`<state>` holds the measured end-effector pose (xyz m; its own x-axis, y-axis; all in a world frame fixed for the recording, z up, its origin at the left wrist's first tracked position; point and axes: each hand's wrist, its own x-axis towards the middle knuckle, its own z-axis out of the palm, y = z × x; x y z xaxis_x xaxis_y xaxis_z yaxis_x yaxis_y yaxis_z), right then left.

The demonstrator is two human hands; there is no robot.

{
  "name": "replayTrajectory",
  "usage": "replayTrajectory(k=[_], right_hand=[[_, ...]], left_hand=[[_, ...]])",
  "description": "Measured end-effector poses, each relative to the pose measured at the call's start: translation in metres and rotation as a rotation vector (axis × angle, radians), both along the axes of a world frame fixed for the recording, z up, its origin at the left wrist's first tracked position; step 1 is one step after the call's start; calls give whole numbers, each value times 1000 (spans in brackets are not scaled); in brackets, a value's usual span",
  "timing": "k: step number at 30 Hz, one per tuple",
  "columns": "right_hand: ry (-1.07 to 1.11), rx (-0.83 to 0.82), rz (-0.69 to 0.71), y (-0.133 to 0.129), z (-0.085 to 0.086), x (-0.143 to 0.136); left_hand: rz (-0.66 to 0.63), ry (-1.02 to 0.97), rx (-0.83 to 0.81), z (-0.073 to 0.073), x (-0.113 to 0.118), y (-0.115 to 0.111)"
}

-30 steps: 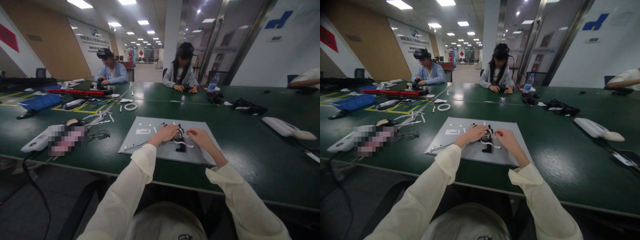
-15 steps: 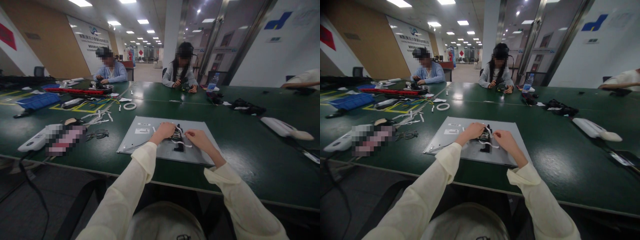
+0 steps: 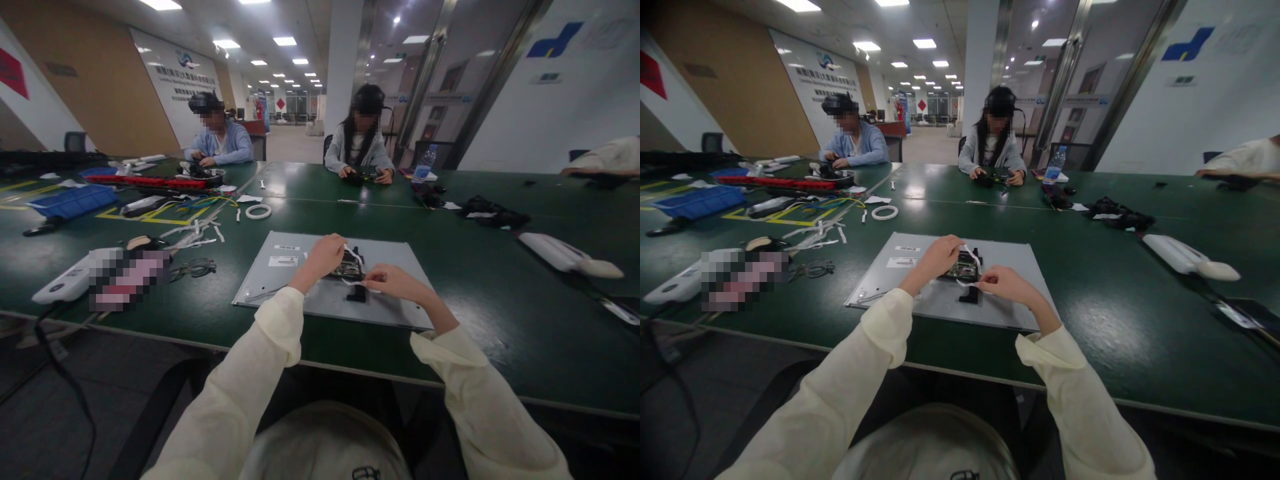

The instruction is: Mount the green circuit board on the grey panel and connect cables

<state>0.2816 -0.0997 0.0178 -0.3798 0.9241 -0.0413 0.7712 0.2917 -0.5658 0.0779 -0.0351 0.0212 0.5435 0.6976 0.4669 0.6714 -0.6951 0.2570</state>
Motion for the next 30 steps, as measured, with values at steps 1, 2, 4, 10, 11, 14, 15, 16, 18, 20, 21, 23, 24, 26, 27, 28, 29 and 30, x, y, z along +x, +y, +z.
replayTrajectory(k=[1, 2, 4, 10, 11, 14, 15, 16, 18, 20, 21, 23, 24, 26, 27, 28, 29, 30], right_hand=[[12, -8, 3, 0, 0, 0], [32, -16, 4, 0, 0, 1], [89, -34, 1, -1, 1, 0], [345, -207, 0, -6, 8, -6], [388, -233, 6, -7, 9, -6], [478, -258, 32, -9, 14, -6], [496, -258, 36, -9, 15, -6], [510, -254, 36, -9, 17, -5], [539, -242, 26, -11, 20, -4], [574, -233, 3, -12, 23, -4], [583, -227, -10, -12, 24, -4], [571, -219, -38, -13, 26, -3], [550, -218, -52, -13, 26, -3], [493, -223, -85, -13, 26, -3], [465, -228, -100, -13, 26, -3], [434, -233, -109, -12, 25, -3], [400, -238, -113, -12, 25, -2], [367, -243, -115, -11, 24, -2]], left_hand=[[-9, -19, 1, 1, -1, -1], [-15, -40, 0, 2, -1, -1], [-31, -88, -15, 3, -1, -1], [-179, -286, -242, 11, 1, -8], [-234, -305, -306, 12, 2, -11], [-399, -317, -494, 17, 3, -20], [-435, -319, -541, 18, 3, -23], [-459, -323, -577, 18, 3, -26], [-486, -342, -637, 20, 1, -29], [-514, -339, -727, 22, -3, -30], [-525, -325, -777, 23, -4, -30], [-525, -282, -849, 24, -7, -30], [-511, -261, -866, 24, -8, -30], [-468, -226, -877, 24, -9, -31], [-443, -207, -881, 24, -10, -32], [-416, -185, -882, 23, -11, -33], [-388, -162, -881, 23, -11, -34], [-359, -139, -877, 22, -12, -35]])
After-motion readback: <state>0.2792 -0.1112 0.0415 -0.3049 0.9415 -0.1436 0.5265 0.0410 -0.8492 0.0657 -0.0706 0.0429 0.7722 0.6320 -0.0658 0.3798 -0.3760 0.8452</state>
